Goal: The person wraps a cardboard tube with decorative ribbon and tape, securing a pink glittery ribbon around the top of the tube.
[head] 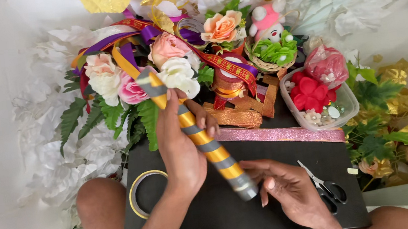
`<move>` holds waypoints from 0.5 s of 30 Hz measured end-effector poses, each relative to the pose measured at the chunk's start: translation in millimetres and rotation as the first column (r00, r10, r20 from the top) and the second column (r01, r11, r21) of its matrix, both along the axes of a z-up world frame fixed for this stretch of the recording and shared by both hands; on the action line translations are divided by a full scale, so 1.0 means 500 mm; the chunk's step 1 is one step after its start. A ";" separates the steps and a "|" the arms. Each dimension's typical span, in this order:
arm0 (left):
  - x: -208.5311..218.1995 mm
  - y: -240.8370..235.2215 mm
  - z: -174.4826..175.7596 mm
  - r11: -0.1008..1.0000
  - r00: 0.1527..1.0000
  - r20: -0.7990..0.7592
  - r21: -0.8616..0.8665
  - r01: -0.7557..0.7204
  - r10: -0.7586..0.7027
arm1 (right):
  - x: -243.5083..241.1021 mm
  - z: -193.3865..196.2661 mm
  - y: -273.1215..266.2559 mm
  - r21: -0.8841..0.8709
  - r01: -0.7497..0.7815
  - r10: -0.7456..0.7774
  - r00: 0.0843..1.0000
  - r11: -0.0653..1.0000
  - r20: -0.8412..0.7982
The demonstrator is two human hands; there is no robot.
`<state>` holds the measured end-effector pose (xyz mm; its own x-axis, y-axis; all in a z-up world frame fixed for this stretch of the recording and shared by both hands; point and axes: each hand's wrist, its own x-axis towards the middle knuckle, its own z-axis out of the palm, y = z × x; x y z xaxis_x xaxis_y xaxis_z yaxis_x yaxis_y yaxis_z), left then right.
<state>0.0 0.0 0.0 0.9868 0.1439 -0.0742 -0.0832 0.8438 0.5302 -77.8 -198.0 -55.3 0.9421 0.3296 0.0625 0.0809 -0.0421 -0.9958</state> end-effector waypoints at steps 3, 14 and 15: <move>0.012 0.058 0.011 0.991 0.991 -0.039 -0.030 0.130 -0.131 | 0.021 -0.001 0.018 -0.307 0.024 -0.018 1.000 0.951 0.023; 0.020 0.147 0.038 0.948 0.949 0.097 -0.077 0.308 -0.300 | 0.193 -0.072 0.120 -0.742 0.207 0.282 0.834 0.638 0.475; 0.018 0.150 0.043 0.942 0.944 0.092 -0.080 0.325 -0.318 | 0.202 -0.076 0.130 -0.750 0.182 0.282 0.850 0.635 0.445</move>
<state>9.0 74.9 21.3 0.9825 -0.1861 0.0051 0.1638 0.8774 0.4509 23.4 -132.8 -93.1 0.8298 0.5200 0.2026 0.5534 -0.7198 -0.4191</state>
